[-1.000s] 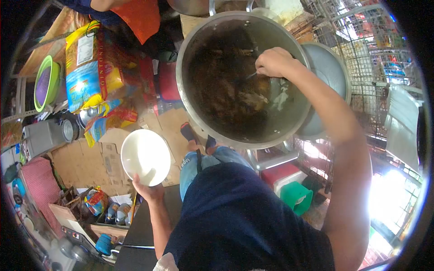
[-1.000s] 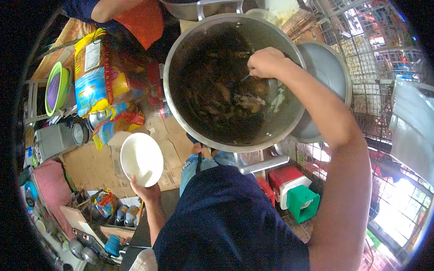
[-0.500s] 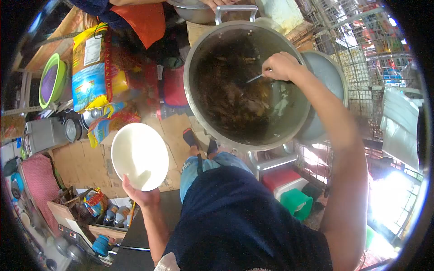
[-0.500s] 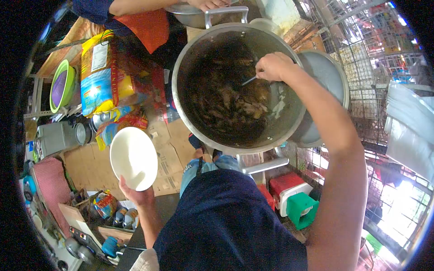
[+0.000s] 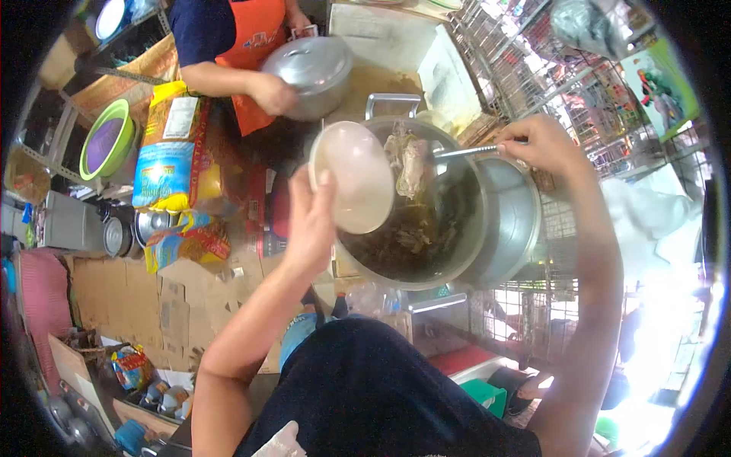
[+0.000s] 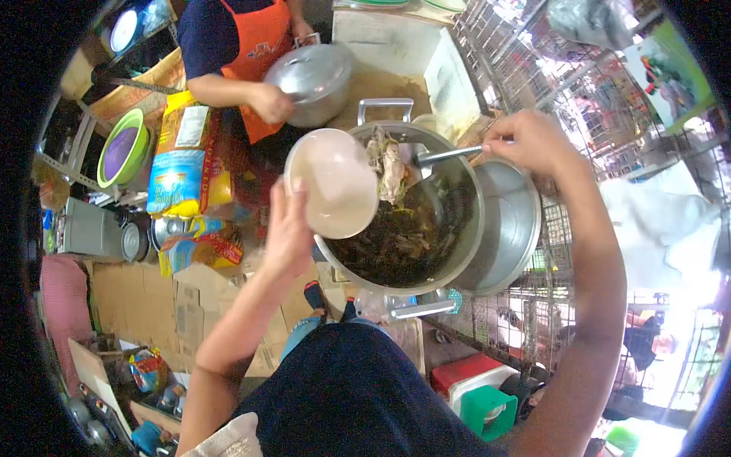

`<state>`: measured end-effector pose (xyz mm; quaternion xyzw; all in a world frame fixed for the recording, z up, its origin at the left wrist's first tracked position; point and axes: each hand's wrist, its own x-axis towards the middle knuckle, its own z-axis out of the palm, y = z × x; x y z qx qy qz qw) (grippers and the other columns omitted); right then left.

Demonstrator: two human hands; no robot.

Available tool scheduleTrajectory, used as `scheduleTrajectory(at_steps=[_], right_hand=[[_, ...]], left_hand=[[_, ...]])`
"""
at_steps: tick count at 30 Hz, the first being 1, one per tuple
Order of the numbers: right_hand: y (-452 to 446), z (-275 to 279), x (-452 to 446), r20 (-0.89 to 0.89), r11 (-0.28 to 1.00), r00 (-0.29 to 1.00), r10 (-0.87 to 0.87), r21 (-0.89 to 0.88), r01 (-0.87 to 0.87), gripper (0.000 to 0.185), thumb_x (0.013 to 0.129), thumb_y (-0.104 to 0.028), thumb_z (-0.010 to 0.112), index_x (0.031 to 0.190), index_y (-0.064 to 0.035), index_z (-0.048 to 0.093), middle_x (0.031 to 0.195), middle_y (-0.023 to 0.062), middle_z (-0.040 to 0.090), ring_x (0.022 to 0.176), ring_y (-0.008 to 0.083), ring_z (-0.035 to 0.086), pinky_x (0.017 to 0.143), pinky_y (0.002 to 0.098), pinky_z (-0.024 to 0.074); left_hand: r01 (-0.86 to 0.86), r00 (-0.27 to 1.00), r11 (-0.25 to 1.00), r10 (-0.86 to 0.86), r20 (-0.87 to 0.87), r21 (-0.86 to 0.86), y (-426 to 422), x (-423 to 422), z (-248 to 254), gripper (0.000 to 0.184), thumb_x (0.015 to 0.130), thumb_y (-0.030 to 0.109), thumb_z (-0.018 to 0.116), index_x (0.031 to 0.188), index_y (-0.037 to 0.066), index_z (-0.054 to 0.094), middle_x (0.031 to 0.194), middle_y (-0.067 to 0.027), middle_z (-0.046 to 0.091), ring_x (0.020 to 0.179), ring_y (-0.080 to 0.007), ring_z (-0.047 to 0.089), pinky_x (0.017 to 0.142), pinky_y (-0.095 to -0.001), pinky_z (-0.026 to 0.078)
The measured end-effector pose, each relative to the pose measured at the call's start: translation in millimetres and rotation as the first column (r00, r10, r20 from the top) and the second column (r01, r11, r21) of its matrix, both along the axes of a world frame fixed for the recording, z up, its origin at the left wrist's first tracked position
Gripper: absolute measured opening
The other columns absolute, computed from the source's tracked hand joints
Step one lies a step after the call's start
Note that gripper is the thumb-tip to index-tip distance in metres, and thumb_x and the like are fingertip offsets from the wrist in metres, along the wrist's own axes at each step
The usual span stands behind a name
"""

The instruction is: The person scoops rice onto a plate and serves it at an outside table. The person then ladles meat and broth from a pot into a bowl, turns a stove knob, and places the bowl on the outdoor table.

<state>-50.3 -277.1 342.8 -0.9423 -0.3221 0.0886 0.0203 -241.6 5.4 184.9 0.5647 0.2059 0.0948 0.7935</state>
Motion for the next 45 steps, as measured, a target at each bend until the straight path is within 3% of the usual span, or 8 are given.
scheduleTrajectory(at_steps=[6, 10, 14, 18, 26, 33, 36, 45], right_hand=[[42, 25, -56, 0.255, 0.99, 0.961, 0.11, -0.118, -0.082, 0.015, 0.082, -0.024, 0.064, 0.083, -0.0117, 0.072, 0.076, 0.0102, 0.067, 0.074, 0.0291, 0.065, 0.067, 0.0412, 0.0501], [51, 22, -74, 0.517, 0.98, 0.841, 0.16, -0.183, -0.074, 0.013, 0.082, -0.02, 0.062, 0.08, -0.0103, 0.07, 0.074, 0.0118, 0.066, 0.078, 0.0304, 0.066, 0.07, 0.0442, 0.0509], [36, 46, -86, 0.583, 0.991, 0.807, -0.097, -0.014, 0.13, 0.013, 0.083, -0.017, 0.06, 0.087, -0.009, 0.07, 0.08, 0.014, 0.067, 0.083, 0.0314, 0.066, 0.074, 0.0452, 0.0509], [12, 15, -74, 0.312, 0.951, 0.919, -0.242, -0.109, 0.288, 0.016, 0.083, -0.02, 0.061, 0.09, -0.0088, 0.07, 0.086, 0.0152, 0.068, 0.084, 0.0324, 0.066, 0.075, 0.044, 0.0516], [49, -189, -54, -0.058, 0.924, 0.993, 0.103, -0.365, -0.117, 0.015, 0.071, -0.005, 0.061, 0.083, -0.0068, 0.068, 0.082, 0.0143, 0.067, 0.082, 0.0333, 0.066, 0.069, 0.0445, 0.0533], [80, -215, -56, -0.114, 0.917, 0.971, 0.211, -0.321, -0.237, 0.008, 0.069, -0.005, 0.061, 0.072, -0.0024, 0.068, 0.078, 0.0166, 0.068, 0.078, 0.0318, 0.068, 0.067, 0.0423, 0.0548], [88, -221, -47, -0.114, 0.911, 0.96, 0.254, -0.305, -0.278, 0.008, 0.07, -0.005, 0.061, 0.07, -0.0022, 0.069, 0.076, 0.0165, 0.068, 0.077, 0.0317, 0.068, 0.066, 0.0417, 0.055], [113, -208, -35, -0.123, 0.849, 0.95, 0.287, -0.427, -0.312, 0.016, 0.079, -0.01, 0.058, 0.083, -0.0065, 0.073, 0.087, 0.0102, 0.071, 0.083, 0.0271, 0.069, 0.068, 0.04, 0.0563]], left_hand=[[0.157, 0.987, 0.861, -0.127, 0.094, -0.483, -51, 40, -30, 0.063, 0.098, 0.056, 0.03, 0.144, 0.014, 0.024, 0.144, -0.0095, 0.038, 0.13, -0.0254, 0.042, 0.106, -0.0432, 0.038], [0.213, 0.967, 0.846, -0.111, 0.229, -0.488, -48, 40, -39, 0.066, 0.097, 0.058, 0.03, 0.146, 0.014, 0.022, 0.146, -0.0103, 0.035, 0.132, -0.0267, 0.039, 0.108, -0.0432, 0.037], [0.169, 0.969, 0.866, -0.059, 0.24, -0.47, -28, 38, -36, 0.068, 0.096, 0.059, 0.031, 0.146, 0.013, 0.024, 0.146, -0.0115, 0.035, 0.132, -0.0287, 0.04, 0.106, -0.0444, 0.04], [0.028, 0.985, 0.924, 0.04, 0.169, -0.381, 2, 24, -8, 0.069, 0.095, 0.06, 0.034, 0.145, 0.012, 0.028, 0.146, -0.0106, 0.036, 0.131, -0.0294, 0.04, 0.105, -0.0463, 0.039], [-0.2, 0.938, 0.954, 0.253, 0.239, -0.223, 77, -21, -2, 0.068, 0.093, 0.056, 0.044, 0.142, 0.011, 0.034, 0.143, -0.0116, 0.04, 0.129, -0.0306, 0.043, 0.103, -0.0492, 0.042], [-0.426, 0.87, 0.864, 0.473, 0.142, -0.269, 105, -84, -11, 0.065, 0.094, 0.054, 0.044, 0.142, 0.012, 0.035, 0.145, -0.0087, 0.038, 0.132, -0.0298, 0.038, 0.109, -0.0518, 0.033], [-0.424, 0.853, 0.848, 0.492, 0.174, -0.318, 114, -101, -27, 0.063, 0.093, 0.05, 0.049, 0.14, 0.01, 0.038, 0.14, -0.0133, 0.044, 0.127, -0.0325, 0.045, 0.101, -0.0555, 0.043], [-0.407, 0.878, 0.85, 0.465, 0.115, -0.335, 101, -119, -35, 0.061, 0.095, 0.049, 0.046, 0.14, 0.009, 0.039, 0.139, -0.0105, 0.046, 0.126, -0.0296, 0.046, 0.101, -0.0512, 0.044]])
